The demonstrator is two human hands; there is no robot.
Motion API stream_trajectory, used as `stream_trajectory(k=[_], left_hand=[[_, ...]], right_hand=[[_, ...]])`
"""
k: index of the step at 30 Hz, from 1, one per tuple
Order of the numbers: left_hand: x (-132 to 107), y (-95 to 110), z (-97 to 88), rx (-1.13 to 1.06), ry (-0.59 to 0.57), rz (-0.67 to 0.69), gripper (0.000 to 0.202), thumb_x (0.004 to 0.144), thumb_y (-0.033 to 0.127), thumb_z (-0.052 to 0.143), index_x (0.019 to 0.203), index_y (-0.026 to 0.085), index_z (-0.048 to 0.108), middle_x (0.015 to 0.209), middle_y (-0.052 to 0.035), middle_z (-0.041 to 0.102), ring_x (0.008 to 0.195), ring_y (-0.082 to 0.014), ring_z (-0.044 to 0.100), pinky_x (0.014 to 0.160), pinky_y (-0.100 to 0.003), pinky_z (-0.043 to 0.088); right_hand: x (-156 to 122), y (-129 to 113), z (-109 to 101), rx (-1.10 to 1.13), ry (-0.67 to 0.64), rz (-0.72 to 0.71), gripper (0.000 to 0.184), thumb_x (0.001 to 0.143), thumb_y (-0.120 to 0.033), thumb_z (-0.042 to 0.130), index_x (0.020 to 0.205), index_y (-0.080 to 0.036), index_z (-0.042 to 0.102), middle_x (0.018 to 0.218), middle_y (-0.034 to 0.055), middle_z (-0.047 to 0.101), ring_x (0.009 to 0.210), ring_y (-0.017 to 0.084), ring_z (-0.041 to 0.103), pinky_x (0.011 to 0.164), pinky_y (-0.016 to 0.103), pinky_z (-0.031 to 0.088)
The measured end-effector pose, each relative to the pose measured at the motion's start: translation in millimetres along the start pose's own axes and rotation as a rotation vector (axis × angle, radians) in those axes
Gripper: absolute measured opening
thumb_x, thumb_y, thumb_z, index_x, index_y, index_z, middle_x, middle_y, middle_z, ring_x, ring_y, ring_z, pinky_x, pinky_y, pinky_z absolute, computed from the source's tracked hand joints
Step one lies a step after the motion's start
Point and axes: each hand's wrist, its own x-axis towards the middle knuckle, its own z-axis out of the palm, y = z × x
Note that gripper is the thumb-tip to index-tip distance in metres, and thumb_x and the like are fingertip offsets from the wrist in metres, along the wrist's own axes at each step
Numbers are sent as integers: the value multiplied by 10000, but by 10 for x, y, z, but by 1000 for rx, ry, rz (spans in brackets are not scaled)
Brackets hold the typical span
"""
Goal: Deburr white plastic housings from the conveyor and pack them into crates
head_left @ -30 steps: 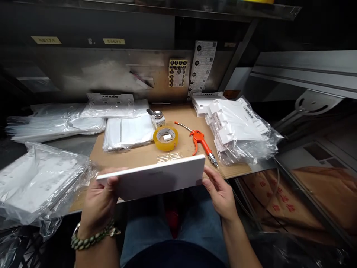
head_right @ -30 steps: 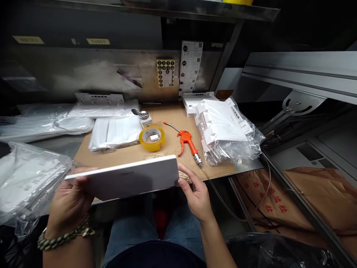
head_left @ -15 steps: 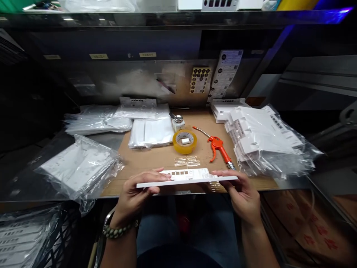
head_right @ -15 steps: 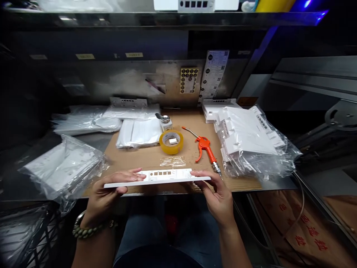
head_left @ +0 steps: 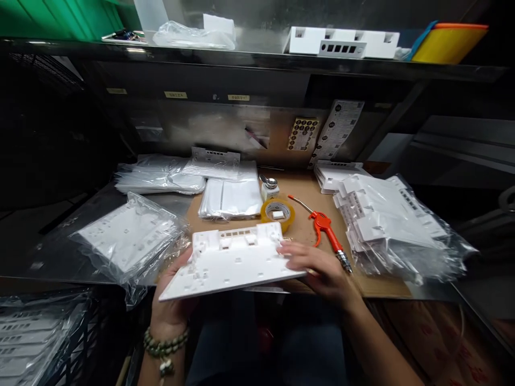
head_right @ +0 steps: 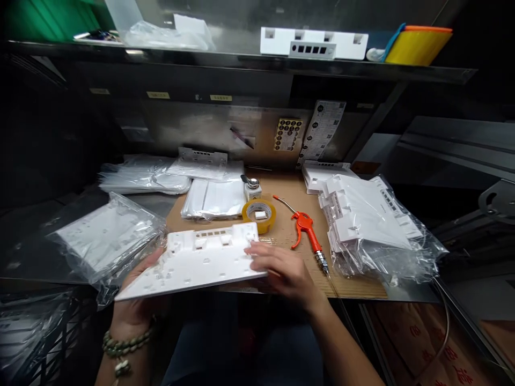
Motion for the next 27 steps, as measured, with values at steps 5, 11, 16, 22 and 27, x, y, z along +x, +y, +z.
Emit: stream_trajectory(k=[5,11,16,22,27], left_hand=[[-121,199,-48,-208,58,253,535,965,244,445,1482,163,556,1278,-140,743,1357,-343,583,1202,-587,385],[-230,252,150,-293,162,454,391,1014,365,467,1272,218,723,1195,-90,783,1432,-300,509,1256,-553,285],[-310,298,69,-258,131,447,412,1021,404,443,1230,226,750,1254,-103,761,1444,-321,492,1242,-582,303],[-260,243,140,-287,93,420,424,1019,330,415,1269,202,733,1299,-129,738,1437,-344,498,1227,-606,319],[-183,203,232,-173,-45,399,491,1020,352,417,1464,234,590,1398,-128,682,1416,-362,520,1214,-610,348]], right_hand=[[631,628,-206,-484,-202,382,329,947,-386,721,1247,-254,730,1283,65,747,1297,259,633,1129,456,484],[1044,1245,-84,-789,-322,548,167,774,-181,842,939,-205,831,998,118,755,1081,305,656,925,375,489],[1140,1215,-137,-825,-272,531,179,931,-317,714,1042,-202,794,1104,88,750,983,214,688,830,281,485],[1573,1248,-355,-949,-103,541,299,1029,-305,527,1192,-195,752,1161,101,745,1030,226,691,857,299,481],[1819,1305,-280,-992,-164,535,219,952,-226,615,977,-220,833,1028,83,744,943,218,694,774,290,468]])
